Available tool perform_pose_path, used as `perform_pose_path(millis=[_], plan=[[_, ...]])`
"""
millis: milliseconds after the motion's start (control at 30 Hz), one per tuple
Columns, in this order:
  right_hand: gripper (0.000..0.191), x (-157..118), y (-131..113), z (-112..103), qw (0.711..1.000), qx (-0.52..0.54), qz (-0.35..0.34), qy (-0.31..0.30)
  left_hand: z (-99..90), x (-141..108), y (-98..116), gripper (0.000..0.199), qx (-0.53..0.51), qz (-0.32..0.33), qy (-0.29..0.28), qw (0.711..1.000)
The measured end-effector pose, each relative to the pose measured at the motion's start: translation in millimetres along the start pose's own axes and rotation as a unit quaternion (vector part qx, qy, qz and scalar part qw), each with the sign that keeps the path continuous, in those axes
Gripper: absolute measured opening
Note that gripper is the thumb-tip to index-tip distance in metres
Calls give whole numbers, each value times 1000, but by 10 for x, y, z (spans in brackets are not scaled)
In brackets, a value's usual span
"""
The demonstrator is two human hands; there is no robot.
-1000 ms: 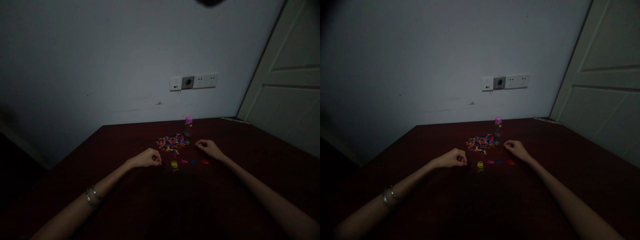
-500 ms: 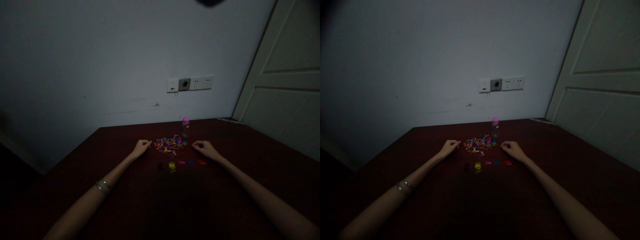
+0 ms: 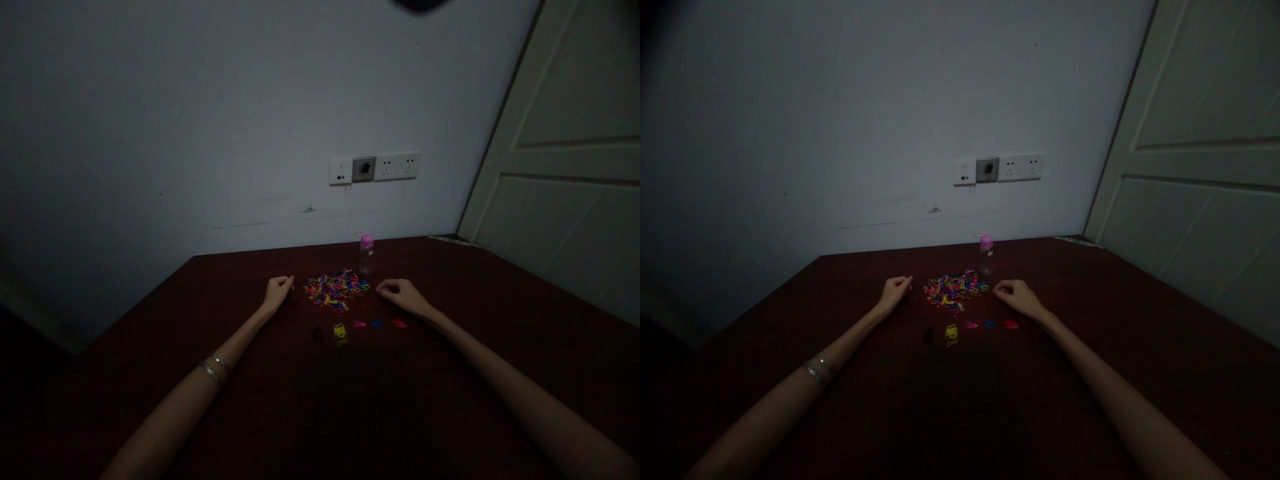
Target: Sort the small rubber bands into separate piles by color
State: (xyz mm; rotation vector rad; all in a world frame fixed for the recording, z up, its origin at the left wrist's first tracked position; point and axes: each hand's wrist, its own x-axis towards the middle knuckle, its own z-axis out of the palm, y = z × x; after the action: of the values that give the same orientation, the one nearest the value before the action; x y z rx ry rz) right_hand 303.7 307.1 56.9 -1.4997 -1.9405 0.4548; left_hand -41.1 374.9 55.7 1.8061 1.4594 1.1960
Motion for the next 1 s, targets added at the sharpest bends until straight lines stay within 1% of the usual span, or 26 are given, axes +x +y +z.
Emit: perform_pose_path(millis=[67, 167, 267, 367, 467, 600, 767, 1000], plan=[[26, 15, -107, 28, 1000, 24, -14, -7, -2, 5, -21, 38, -15, -10, 3, 1000], [25, -3, -348, 111, 998, 29, -53, -11, 2, 13, -51, 37, -26, -24, 2, 999], [18, -61, -582, 207, 993, -5, -112, -22, 8, 12, -57, 37, -28, -35, 1, 999], [14, -120, -710, 273, 989, -46, -138, -23, 9, 4, -46, 36, -24, -36, -6, 999], [13, -151, -734, 301, 985, -86, -148, -23, 9, 0, -39, 36, -16, -30, -14, 999], [14, -148, -703, 319, 979, -126, -159, -26, 11, 0, -43, 37, -9, -22, -18, 1000], [15, -142, -690, 359, 977, -137, -160, -41, 13, -3, -35, 36, -9, -17, -24, 1000], [15, -138, -685, 400, 975, -157, -151, -33, 25, 15, -55, 37, 2, -6, -16, 1000]])
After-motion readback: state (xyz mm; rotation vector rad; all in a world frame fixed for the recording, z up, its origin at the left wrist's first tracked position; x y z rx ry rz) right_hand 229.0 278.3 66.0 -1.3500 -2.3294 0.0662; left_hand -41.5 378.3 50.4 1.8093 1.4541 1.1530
